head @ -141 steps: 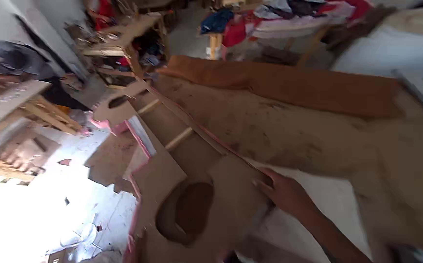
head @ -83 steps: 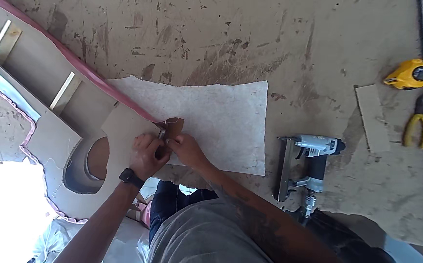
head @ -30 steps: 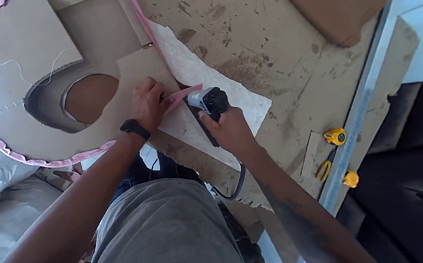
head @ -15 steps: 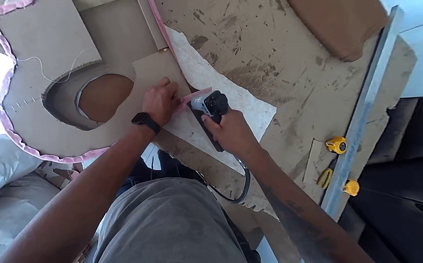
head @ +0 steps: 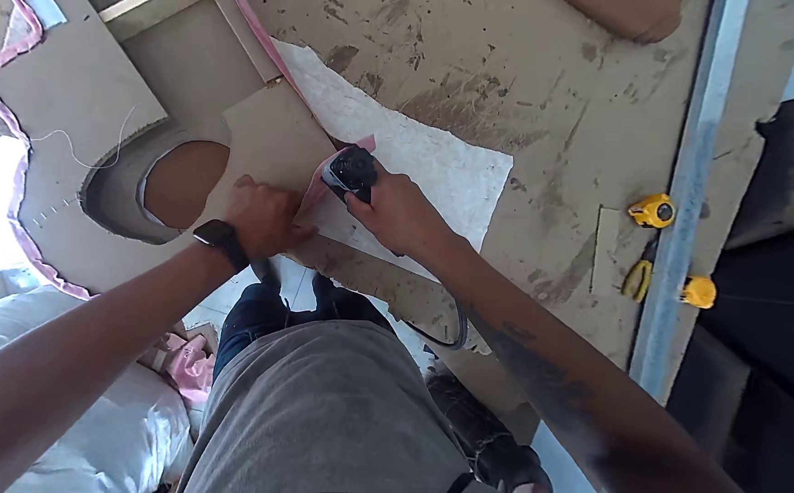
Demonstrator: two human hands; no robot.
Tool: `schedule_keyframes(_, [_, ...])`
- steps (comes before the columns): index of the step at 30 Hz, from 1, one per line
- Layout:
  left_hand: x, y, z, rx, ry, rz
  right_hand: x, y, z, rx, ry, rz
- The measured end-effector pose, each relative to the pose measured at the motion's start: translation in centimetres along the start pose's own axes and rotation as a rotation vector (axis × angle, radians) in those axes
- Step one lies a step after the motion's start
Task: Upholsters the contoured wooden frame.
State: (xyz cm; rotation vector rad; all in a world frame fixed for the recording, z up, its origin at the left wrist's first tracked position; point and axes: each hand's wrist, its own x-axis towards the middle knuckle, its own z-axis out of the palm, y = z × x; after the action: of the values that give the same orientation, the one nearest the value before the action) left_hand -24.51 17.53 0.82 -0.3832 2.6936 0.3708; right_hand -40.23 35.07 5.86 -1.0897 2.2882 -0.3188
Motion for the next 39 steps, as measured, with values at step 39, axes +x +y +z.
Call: schedule_keyframes(39, [3.2,-6.0,-1.0,-0.31,-0.049,-0.04,-3.3,-6.3,5.1,0.039,0.03,0.116])
